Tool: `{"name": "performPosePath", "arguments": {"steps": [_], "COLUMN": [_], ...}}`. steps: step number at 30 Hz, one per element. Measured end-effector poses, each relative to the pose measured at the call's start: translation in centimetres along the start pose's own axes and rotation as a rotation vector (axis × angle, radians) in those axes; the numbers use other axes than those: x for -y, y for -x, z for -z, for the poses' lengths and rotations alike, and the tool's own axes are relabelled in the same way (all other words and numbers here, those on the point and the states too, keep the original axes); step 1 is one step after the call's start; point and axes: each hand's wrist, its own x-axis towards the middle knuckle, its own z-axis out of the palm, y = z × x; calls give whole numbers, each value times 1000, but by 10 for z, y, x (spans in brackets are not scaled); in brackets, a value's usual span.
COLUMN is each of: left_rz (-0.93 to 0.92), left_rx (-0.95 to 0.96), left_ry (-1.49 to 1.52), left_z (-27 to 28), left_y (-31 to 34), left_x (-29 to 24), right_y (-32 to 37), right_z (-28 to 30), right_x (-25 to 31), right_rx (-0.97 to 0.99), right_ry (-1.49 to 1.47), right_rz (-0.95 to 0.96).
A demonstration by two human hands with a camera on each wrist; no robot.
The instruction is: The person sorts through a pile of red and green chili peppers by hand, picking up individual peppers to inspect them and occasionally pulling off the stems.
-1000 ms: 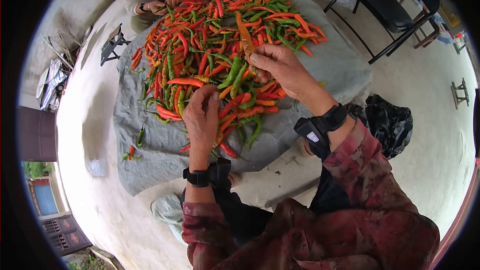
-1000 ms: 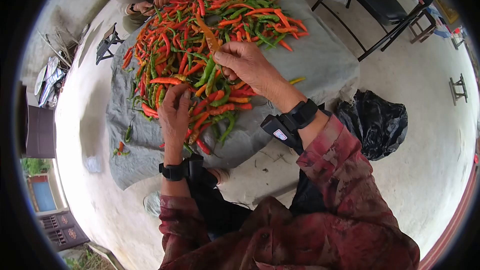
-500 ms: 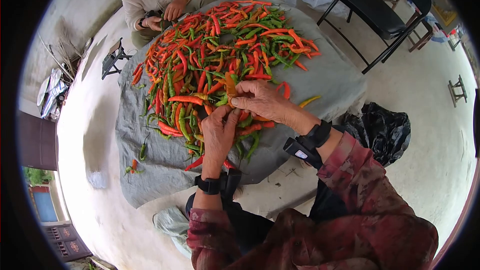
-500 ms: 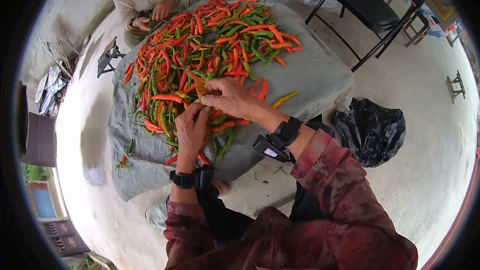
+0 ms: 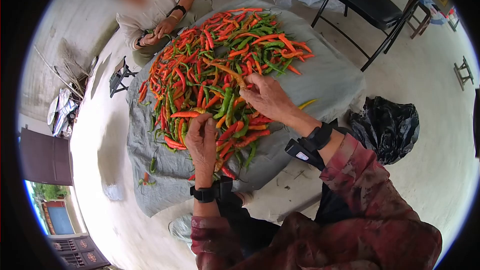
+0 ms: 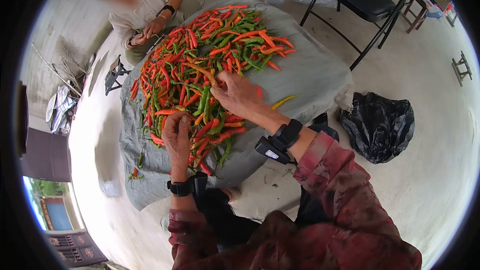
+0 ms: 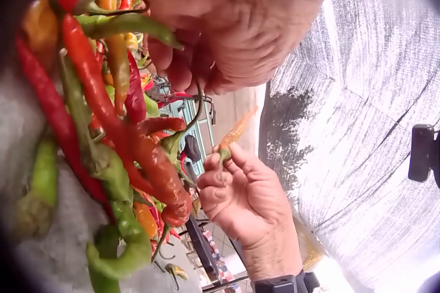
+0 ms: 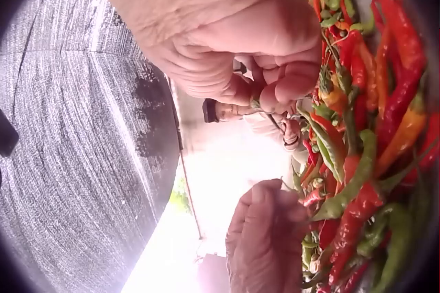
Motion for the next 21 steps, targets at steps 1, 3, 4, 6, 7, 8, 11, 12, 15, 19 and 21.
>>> {"name": "performPosePath", "arguments": {"steps": [1, 3, 4, 6, 7, 8, 11, 12, 15, 19, 21], "left_rz": [-67, -139, -175, -224, -236, -325, -585, -632, -672, -562, -482], "left_rx": [-17, -18, 24, 109, 119, 225, 473, 506, 543, 524, 537], "left_ry": [-58, -126, -260, -459, -463, -485, -592, -706, -816, -907, -996], "left_z": [2, 5, 5, -4, -15, -29, -78, -97, -153, -206, -222], "left_y": [-5, -16, -24, -44, -57, -70, -120, -135, -174, -204, -218], "left_x": [-5, -23, -36, -63, -74, -83, -79, -70, -32, 2, 15], "right_y": [2, 6, 6, 5, 5, 5, 11, 14, 13, 13, 16], "right_z": [0, 10, 13, 26, 34, 41, 54, 57, 71, 84, 91], "right_x": [-5, 1, 0, -3, -2, -1, 0, -1, 1, 2, 3], "right_rx": [-83, -16, -37, -46, -61, -14, -95, -209, -399, -411, -381], "right_ry": [123, 79, 95, 96, 90, 170, 185, 122, -190, -559, -646], "right_rz": [134, 62, 98, 196, 196, 173, 153, 159, 130, 36, -14]}}
